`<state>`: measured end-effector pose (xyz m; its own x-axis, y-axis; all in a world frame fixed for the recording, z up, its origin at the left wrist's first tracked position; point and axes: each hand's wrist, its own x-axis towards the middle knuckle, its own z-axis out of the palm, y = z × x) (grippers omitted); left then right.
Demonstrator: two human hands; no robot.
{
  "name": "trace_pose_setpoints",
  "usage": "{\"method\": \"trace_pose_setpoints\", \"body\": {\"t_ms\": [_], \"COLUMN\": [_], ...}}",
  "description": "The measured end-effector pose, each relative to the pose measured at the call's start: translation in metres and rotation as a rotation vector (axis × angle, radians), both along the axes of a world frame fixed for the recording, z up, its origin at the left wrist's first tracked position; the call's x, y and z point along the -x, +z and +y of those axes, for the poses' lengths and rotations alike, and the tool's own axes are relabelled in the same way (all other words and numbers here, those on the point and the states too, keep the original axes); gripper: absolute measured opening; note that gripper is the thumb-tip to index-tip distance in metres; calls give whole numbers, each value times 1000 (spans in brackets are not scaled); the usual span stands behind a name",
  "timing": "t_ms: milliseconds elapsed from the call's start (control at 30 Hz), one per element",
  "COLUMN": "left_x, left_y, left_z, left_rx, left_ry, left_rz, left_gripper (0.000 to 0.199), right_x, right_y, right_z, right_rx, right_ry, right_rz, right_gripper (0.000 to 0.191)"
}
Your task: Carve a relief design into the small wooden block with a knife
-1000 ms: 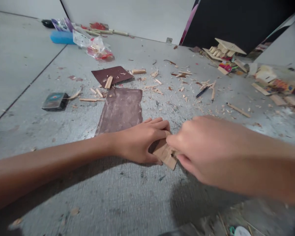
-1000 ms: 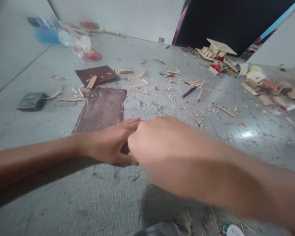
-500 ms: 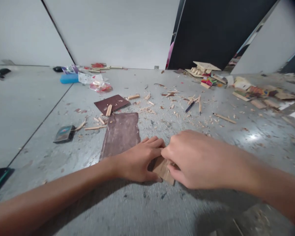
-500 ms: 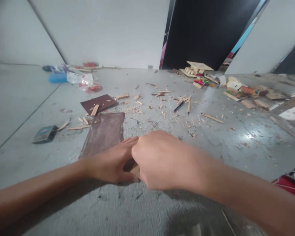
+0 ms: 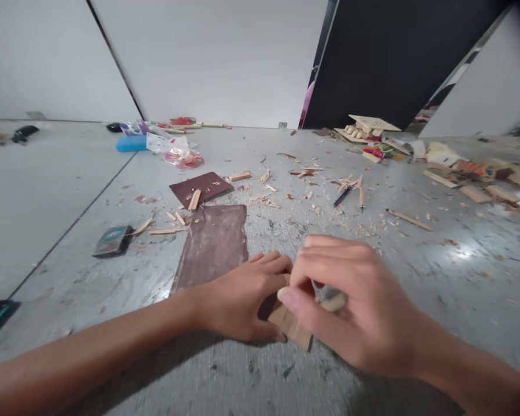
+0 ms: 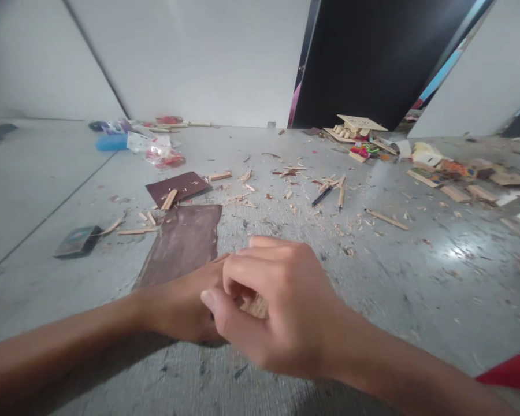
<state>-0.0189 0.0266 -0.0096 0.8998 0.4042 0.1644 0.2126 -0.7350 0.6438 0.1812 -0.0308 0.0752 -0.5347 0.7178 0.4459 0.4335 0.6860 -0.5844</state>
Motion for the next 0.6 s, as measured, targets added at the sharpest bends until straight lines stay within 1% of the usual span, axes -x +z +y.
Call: {"method": "trace_pose_setpoints", "body": {"t_ms": [67, 133, 267, 333, 400, 500, 600], "left_x": [1, 1, 2, 1, 1, 1, 1], "left_y": [1, 2, 7, 9, 11, 12, 11], "left_z": [1, 1, -3, -5, -6, -4, -2], "left_rx": [-15, -23, -38, -47, -48, -44, -50], "left_ry": [-18, -25, -19, 13, 32, 5, -7], "left_rz": [9, 18, 67, 65, 66, 102, 124], "left_gripper": [37, 41, 36, 34, 36, 34, 32], "right_x": [-1, -2, -6, -7, -8, -8, -6], "right_y": [-5, -10, -17, -17, -16, -14, -16], "right_z": [-1, -2, -2, -3, -5, -8, -12], "right_rx": [76, 233, 525, 637, 712, 776, 817], "right_ry": [33, 113, 313, 351, 380, 411, 402], "right_rz": [212, 372, 587, 619, 629, 584, 578], "right_gripper": [33, 37, 47, 52, 55, 51, 54]}}
